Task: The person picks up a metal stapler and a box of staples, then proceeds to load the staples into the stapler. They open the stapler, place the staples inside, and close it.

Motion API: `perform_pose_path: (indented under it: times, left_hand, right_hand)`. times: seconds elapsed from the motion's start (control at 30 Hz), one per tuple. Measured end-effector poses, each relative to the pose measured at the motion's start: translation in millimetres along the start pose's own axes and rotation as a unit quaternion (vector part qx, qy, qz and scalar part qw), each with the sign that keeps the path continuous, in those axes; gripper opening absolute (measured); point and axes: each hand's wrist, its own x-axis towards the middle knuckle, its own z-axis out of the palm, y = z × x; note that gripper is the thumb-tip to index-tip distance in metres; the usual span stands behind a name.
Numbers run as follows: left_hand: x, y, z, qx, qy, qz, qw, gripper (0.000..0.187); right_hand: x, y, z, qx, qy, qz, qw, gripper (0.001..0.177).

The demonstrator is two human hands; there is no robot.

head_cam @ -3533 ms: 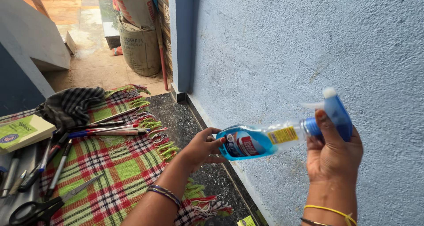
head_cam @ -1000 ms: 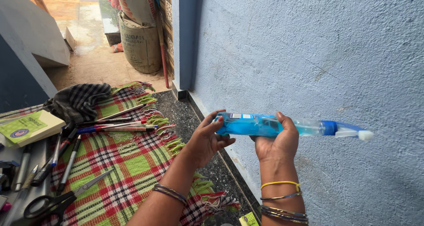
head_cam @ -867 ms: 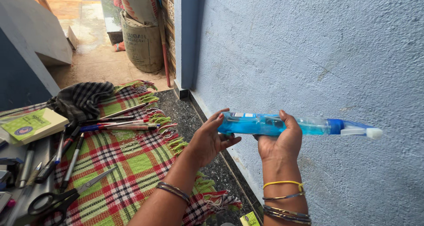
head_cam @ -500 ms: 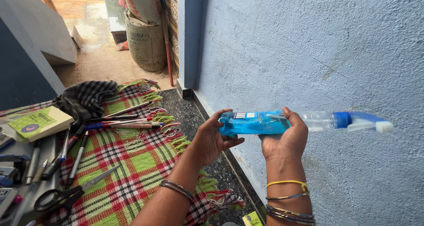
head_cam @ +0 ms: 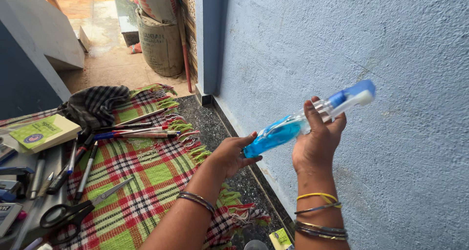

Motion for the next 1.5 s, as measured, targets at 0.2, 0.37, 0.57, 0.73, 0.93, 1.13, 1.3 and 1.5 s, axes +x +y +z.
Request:
perform_pose_path:
  times: [0.2, 0.37, 0.57, 0.73, 0.93, 1.13, 1.3, 1.5]
  left_hand:
    - [8, -5, -10, 0.096, 0.107, -0.043, 0.989, 0.049]
    - [16, -10, -12, 0.190, 0.115, -0.099, 0.970, 0.037]
    - [10, -10, -7, 0.212, 0.072, -0.129, 0.966, 0.059]
    - [16, -14, -5, 0.249, 0.092, -0.129, 0.955, 0.063]
    - [23, -18, -10, 0.289, 0.126, -0.147, 0.938, 0.064]
    - [39, -30, -19, 0.353, 0.106, -0.154, 0.917, 0.069]
    - [99, -66, -51, 0.555, 0.093, -0.086, 0.822, 0.074]
    - [129, -97, -78, 0.818, -0.107, 0.003, 0.565, 0.061]
  right_hand:
    - [-1, -8, -8, -0.041, -0.114, 0.005, 0.993, 0.084]
    - [-10, -31, 1, -0.223, -0.179, 0.005, 0.958, 0.112]
    - [-10, -47, -2, -0.374, -0.180, -0.134, 0.900, 0.103]
    - [-7, -50, -10, -0.450, -0.144, -0.114, 0.874, 0.064]
    - [-11, -59, -10, -0.540, -0.157, -0.164, 0.811, 0.048]
    - [-7, -52, -12, -0.616, -0.155, -0.068, 0.769, 0.053]
    - [8, -22, -19, -0.680, -0.288, 0.028, 0.674, 0.053]
    - [-18, 55, -80, -0.730, -0.302, 0.109, 0.604, 0.062]
